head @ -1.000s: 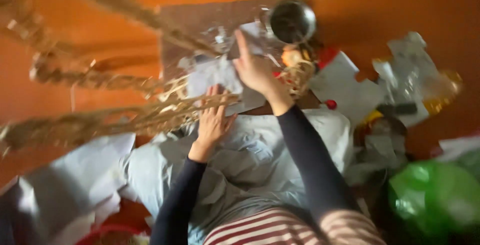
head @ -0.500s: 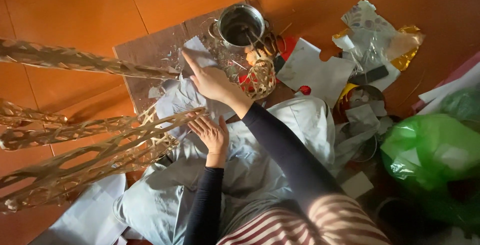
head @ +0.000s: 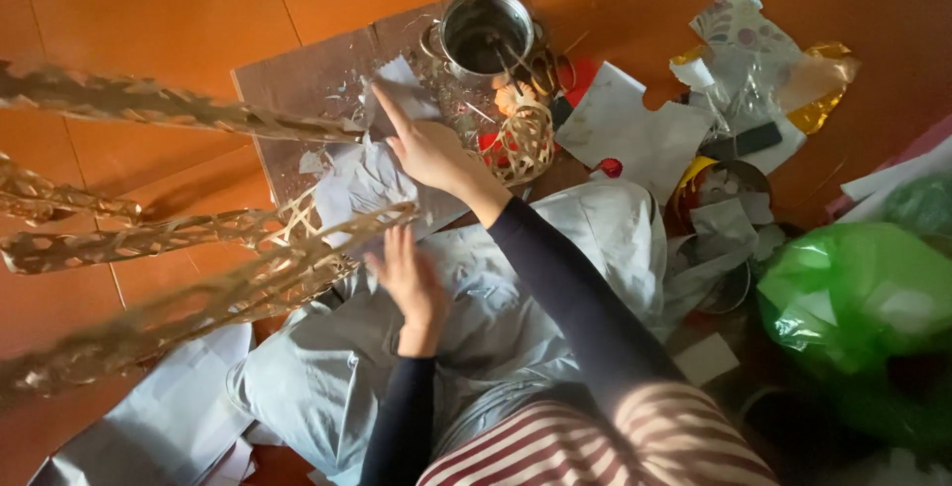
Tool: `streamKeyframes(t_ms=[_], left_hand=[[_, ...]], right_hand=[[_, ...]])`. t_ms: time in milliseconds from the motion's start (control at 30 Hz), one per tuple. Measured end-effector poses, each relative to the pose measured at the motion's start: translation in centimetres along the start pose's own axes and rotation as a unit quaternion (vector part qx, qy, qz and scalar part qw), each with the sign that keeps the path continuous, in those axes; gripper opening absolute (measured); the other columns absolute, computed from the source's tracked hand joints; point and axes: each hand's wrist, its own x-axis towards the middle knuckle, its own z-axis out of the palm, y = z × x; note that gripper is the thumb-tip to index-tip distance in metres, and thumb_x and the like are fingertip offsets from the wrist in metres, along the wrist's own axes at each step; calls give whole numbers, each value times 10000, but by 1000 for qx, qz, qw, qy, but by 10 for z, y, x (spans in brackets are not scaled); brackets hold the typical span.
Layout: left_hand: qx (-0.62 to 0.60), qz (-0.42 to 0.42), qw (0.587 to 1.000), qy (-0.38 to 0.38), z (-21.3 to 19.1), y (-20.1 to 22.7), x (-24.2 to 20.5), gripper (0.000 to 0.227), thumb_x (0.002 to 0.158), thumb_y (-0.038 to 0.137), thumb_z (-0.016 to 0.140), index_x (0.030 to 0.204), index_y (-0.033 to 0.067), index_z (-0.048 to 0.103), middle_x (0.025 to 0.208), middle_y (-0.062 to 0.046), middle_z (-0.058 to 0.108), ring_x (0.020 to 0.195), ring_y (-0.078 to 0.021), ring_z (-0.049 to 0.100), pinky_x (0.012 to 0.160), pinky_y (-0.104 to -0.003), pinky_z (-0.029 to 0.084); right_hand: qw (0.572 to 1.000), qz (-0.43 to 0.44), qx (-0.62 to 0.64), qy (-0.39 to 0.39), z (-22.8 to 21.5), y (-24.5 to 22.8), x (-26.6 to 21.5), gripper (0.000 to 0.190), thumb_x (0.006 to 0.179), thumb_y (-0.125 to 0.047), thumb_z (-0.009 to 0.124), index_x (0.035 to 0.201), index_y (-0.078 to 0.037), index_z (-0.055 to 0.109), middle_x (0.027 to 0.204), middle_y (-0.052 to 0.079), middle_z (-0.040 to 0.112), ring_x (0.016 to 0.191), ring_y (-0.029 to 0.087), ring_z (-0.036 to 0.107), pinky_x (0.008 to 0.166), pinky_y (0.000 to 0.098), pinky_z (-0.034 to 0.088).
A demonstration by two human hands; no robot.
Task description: Applying paper fragments to a bamboo animal frame using glue and a brush to create a decoration.
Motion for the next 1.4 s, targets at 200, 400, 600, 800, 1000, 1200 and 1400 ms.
streamKeyframes(t_ms=[200,400,600,800,1000,1200,1400], left_hand=[[-113,6,993,41,-47,-65,91,408,1002,130,666,1383,0,603,1351,-188,657,1291,-335,612,1154,-465,443],[-326,-44,833,-446,-31,-63,181,766,844,354,819,1497,103,506,1428,-85,632,1263,-201,599,1053,-364,495],[-349,-66,798,-487,-44,-39,177,708,877,362,803,1502,151,546,1417,-76,651,1321,-193,580,1105,-356,470],[-420,78,793,-434,-33,-51,172,564,947,380,796,1402,86,637,1540,-109,557,1383,-239,553,1129,-383,486],[-260,24,859,-440,-41,-43,158,700,824,519,817,1333,66,654,1087,-97,767,990,-212,718,853,-369,553],[-247,13,879,-408,-49,-28,154,661,833,506,808,1304,60,684,1106,-125,759,987,-217,721,839,-371,546],[-257,-32,869,-421,-74,-8,155,591,845,434,793,1305,84,669,1030,-111,762,942,-236,734,828,-384,552]], right_hand=[[993,-61,-9,102,-19,-31,-66,852,1022,-151,655,1655,-146,86,663,73,648,514,226,592,461,372,432],[985,-68,103,121,-11,-19,-113,797,1022,-63,661,1665,-81,190,879,94,723,659,191,655,600,324,509],[952,-4,215,217,-40,8,-115,905,877,39,765,1612,-65,248,1434,206,524,1021,176,626,735,277,575],[964,22,218,149,-34,19,-89,296,940,-17,742,1199,-18,599,1081,103,683,901,206,643,728,330,530],[984,30,60,167,-17,24,-68,205,1033,-120,669,897,16,596,789,236,618,693,428,608,552,450,430],[987,51,73,131,-1,34,-76,120,1060,-123,652,993,-28,621,817,191,665,664,338,657,546,421,455],[977,-51,195,67,-20,37,-77,501,925,6,660,1401,-146,617,1473,93,494,1324,263,485,1074,395,494]])
